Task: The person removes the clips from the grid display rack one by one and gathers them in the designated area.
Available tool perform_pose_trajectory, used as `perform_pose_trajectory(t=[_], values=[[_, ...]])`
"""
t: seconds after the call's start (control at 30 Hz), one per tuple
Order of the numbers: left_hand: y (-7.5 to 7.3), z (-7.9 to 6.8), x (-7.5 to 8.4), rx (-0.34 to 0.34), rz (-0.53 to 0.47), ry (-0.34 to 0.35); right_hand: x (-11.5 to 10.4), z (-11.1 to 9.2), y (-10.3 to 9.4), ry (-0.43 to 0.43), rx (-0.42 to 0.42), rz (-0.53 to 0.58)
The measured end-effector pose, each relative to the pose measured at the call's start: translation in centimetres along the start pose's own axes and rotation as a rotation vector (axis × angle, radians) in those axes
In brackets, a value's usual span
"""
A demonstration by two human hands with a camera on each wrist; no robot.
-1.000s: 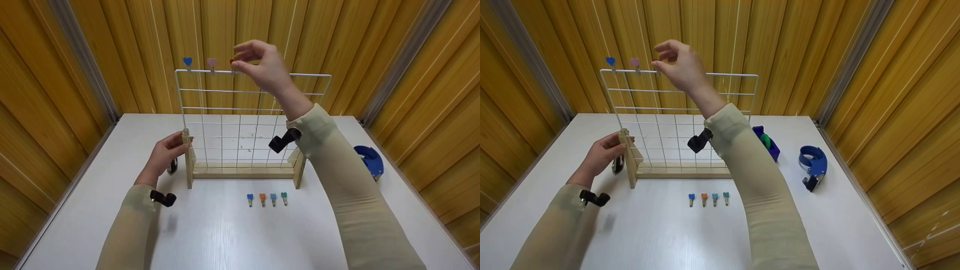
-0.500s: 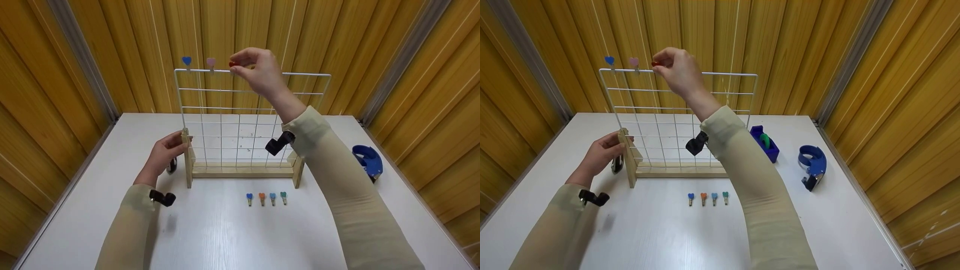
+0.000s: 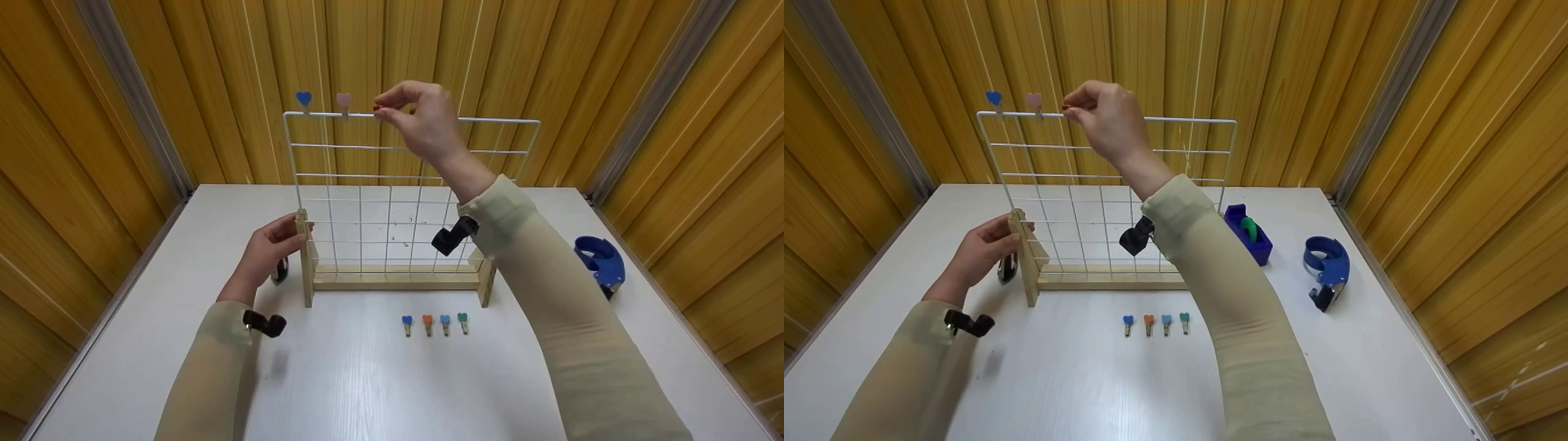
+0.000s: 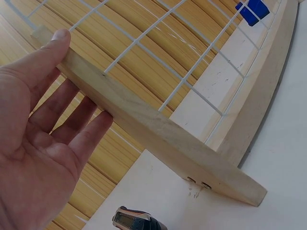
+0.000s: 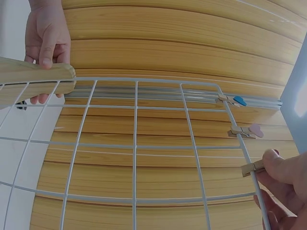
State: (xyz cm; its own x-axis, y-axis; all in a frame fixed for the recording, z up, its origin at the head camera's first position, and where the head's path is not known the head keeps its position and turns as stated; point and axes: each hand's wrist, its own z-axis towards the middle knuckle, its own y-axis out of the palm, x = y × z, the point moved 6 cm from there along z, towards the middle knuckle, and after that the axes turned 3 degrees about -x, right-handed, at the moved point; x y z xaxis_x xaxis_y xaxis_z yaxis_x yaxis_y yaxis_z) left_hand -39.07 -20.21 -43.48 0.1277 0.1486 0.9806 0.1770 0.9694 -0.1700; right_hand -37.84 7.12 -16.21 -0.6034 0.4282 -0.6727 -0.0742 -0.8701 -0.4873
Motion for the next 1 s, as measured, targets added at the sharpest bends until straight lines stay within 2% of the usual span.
perform_pose_trajectory(t=[0.17,0.4,0.73,1.0], values=[[-0.1,0.1,-0.2,0.001,-0.003,0.004,-0.1,-0.1,0.0,-0.039,0.026,0.0],[-0.1,0.1,-0.2,0.001,-0.001,-0.01,-0.6,-0.4,-0.4,-0.05,0.039,0.105],[-0.1,-0.1,-0.2,0.004,-0.002,-0.005,0.1,-2.8,-0.8,-0.069,-0.031,0.141],[-0.2,-0.1,-0.2,0.002,-0.017,-0.003,1.5,-5.0,-0.8,-0.021,-0.097,0.272]])
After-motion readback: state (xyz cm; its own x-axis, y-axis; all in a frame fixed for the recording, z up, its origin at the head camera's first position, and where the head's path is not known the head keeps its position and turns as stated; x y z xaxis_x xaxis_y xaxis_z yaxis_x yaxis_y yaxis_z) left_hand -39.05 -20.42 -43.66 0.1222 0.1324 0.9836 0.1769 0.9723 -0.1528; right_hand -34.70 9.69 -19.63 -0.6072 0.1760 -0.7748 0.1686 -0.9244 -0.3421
